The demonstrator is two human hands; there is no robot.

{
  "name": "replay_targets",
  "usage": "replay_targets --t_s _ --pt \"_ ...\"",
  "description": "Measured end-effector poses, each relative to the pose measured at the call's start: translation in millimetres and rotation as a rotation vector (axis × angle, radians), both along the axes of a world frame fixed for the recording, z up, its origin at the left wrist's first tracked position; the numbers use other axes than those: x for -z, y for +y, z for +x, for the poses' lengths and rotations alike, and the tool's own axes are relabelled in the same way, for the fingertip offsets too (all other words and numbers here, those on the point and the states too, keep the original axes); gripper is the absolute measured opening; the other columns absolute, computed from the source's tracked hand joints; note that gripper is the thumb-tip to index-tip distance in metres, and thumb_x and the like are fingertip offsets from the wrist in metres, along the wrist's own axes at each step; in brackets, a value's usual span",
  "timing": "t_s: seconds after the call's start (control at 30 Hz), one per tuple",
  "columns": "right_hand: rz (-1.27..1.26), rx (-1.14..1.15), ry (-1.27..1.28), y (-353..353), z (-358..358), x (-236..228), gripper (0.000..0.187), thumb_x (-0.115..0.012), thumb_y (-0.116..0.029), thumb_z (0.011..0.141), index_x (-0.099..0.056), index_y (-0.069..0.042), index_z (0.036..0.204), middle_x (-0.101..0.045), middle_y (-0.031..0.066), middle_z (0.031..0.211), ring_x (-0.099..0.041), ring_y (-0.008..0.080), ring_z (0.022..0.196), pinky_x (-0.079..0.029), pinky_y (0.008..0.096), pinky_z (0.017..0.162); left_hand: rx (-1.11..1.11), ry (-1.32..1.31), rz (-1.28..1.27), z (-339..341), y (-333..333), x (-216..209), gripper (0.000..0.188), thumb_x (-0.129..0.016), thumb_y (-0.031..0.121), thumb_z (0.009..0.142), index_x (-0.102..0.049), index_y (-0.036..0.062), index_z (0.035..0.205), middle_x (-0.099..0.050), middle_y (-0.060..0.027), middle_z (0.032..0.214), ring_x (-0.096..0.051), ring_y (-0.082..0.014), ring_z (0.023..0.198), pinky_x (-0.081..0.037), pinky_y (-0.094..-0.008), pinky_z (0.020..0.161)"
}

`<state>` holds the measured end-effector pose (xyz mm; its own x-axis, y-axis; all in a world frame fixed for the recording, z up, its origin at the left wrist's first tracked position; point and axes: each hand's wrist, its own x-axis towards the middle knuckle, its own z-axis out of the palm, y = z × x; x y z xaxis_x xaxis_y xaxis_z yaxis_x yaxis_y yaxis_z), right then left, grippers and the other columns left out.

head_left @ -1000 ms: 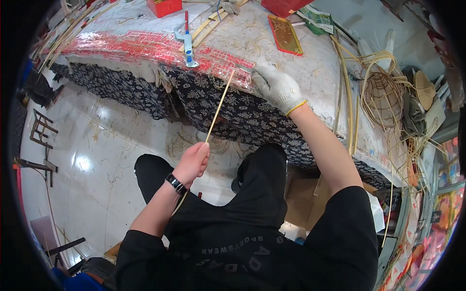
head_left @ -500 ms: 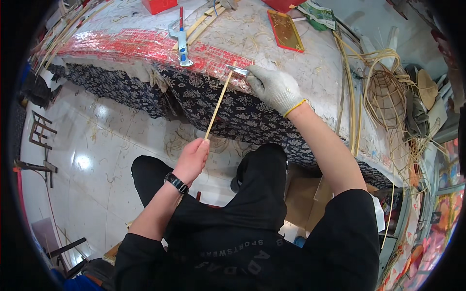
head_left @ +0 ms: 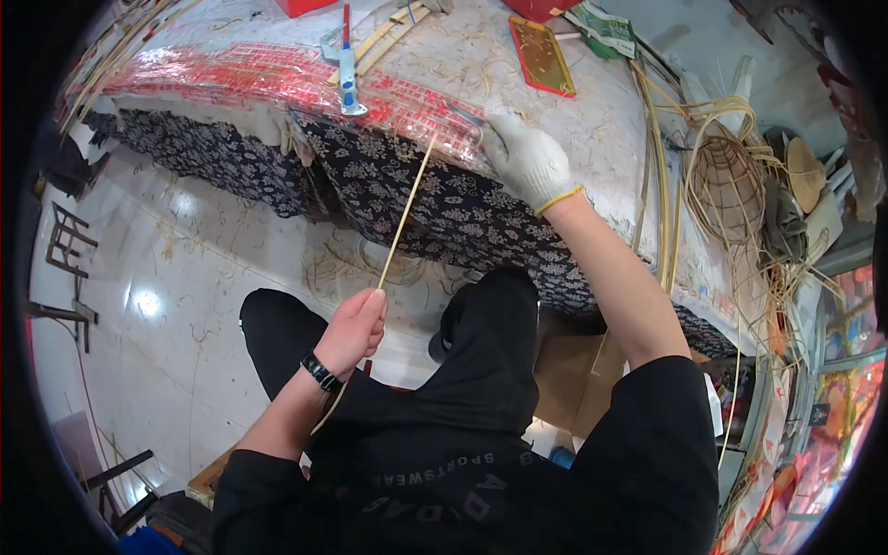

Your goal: Bending and shaping long flexible bamboo strips into loops for manufacturing or craft purposes.

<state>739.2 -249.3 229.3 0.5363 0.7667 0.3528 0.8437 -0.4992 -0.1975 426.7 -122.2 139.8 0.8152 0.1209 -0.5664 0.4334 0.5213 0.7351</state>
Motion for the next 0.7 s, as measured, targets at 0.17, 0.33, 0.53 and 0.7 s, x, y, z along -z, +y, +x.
replay_targets --t_s 0.17,0.33,0.53,0.7 --pt "0.036 -0.066 0.026 -5.0 -5.1 -6.5 0.026 -0.056 -0.031 0.098 -0.064 -0.013 0.114 -0.068 0.0209 0.094 -0.066 0.0417 0.087 -0.052 0.0507 0.072 0.032 -0.033 -0.024 16.4 1.6 -10.0 0.030 -0.046 0.037 0.108 -0.044 0.0166 0.086 -0.033 0.0092 0.064 -0.025 -0.0028 0.049 -0.018 -0.0212 0.043" --pt "-0.086 -0.131 0.006 -3.5 -6.6 -9.9 0.024 -0.057 -0.031 0.097 -0.064 -0.015 0.114 -0.069 0.0184 0.094 -0.066 0.0409 0.085 -0.053 0.0497 0.071 0.026 -0.021 -0.015 37.7 1.9 -13.7 0.030 -0.045 0.037 0.108 -0.044 0.0167 0.086 -0.033 0.0097 0.064 -0.024 -0.0027 0.048 -0.018 -0.0209 0.043" --pt "-0.089 -0.125 -0.025 -1.4 -4.3 -6.8 0.020 -0.057 -0.032 0.097 -0.063 -0.016 0.107 -0.067 0.0175 0.089 -0.065 0.0403 0.081 -0.052 0.0500 0.068 0.009 -0.016 -0.026 50.5 -0.3 -13.1 0.030 -0.045 0.037 0.108 -0.044 0.0167 0.086 -0.033 0.0098 0.064 -0.023 -0.0026 0.048 -0.018 -0.0206 0.043" --pt "-0.113 -0.107 -0.010 0.3 -2.8 -5.4 0.020 -0.058 -0.032 0.097 -0.063 -0.014 0.103 -0.067 0.0175 0.087 -0.065 0.0403 0.080 -0.052 0.0505 0.067 0.005 -0.043 -0.069 56.0 -0.8 -9.3 0.030 -0.045 0.037 0.108 -0.044 0.0163 0.086 -0.033 0.0096 0.064 -0.023 -0.0024 0.048 -0.018 -0.0207 0.042"
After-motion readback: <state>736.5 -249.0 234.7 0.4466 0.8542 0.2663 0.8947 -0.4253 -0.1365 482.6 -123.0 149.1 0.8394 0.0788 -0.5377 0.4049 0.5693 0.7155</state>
